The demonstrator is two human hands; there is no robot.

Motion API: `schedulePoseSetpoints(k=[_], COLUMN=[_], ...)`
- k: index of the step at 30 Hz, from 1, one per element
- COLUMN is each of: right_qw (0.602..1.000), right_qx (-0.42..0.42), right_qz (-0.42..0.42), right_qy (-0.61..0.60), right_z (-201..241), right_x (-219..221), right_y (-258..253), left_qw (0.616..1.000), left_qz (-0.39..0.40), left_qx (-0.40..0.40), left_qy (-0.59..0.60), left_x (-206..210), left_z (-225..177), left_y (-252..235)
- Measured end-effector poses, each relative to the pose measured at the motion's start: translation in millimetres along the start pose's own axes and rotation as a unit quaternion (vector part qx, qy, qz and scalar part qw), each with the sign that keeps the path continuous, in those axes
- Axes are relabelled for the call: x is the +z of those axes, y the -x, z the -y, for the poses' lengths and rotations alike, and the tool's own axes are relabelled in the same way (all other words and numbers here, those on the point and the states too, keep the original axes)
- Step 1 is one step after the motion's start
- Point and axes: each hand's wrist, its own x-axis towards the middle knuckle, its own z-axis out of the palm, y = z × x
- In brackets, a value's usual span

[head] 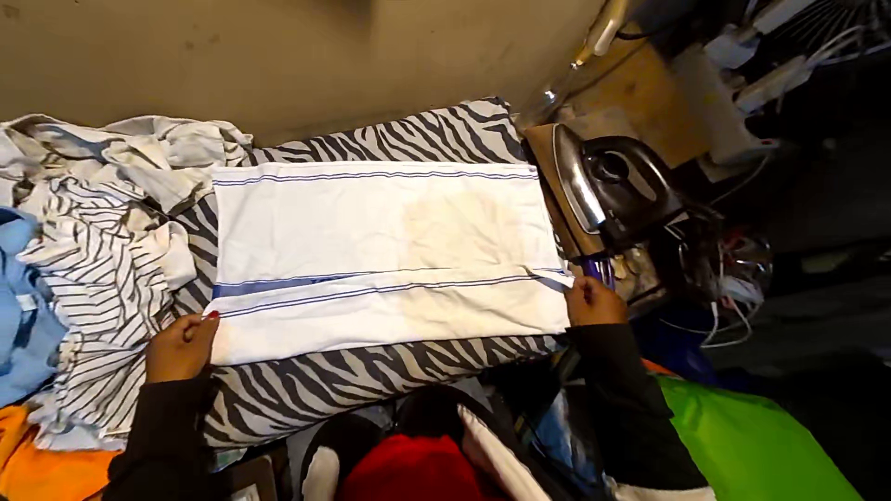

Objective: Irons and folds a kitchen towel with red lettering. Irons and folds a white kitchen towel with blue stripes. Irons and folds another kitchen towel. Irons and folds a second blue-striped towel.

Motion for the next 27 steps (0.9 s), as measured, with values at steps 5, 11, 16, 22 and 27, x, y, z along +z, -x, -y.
schedulePoseSetpoints(k=[5, 11, 16, 22, 27], right_qw=[0.999, 0.96, 0.927, 0.935, 0.923], right_qx=[0.024, -0.199, -0.344, -0.307, -0.355], right_qz=[-0.006, -0.183, -0.089, -0.059, -0.088], right_qy=[0.038, 0.066, 0.122, 0.167, 0.116], right_z=[7, 14, 17, -3, 21], right_x=[3, 5, 57, 56, 33], right_y=[0, 24, 28, 15, -6], left_qw=[0.992, 0.963, 0.904, 0.927, 0.928], left_qz=[-0.076, -0.146, -0.075, -0.023, 0.027], left_qx=[0.051, 0.129, 0.372, 0.32, 0.314], left_qy=[-0.083, -0.188, -0.198, -0.197, -0.197], left_x=[18, 25, 61, 29, -20], left_z=[3, 0, -11, 18, -3], left_y=[2, 5, 18, -22, -42])
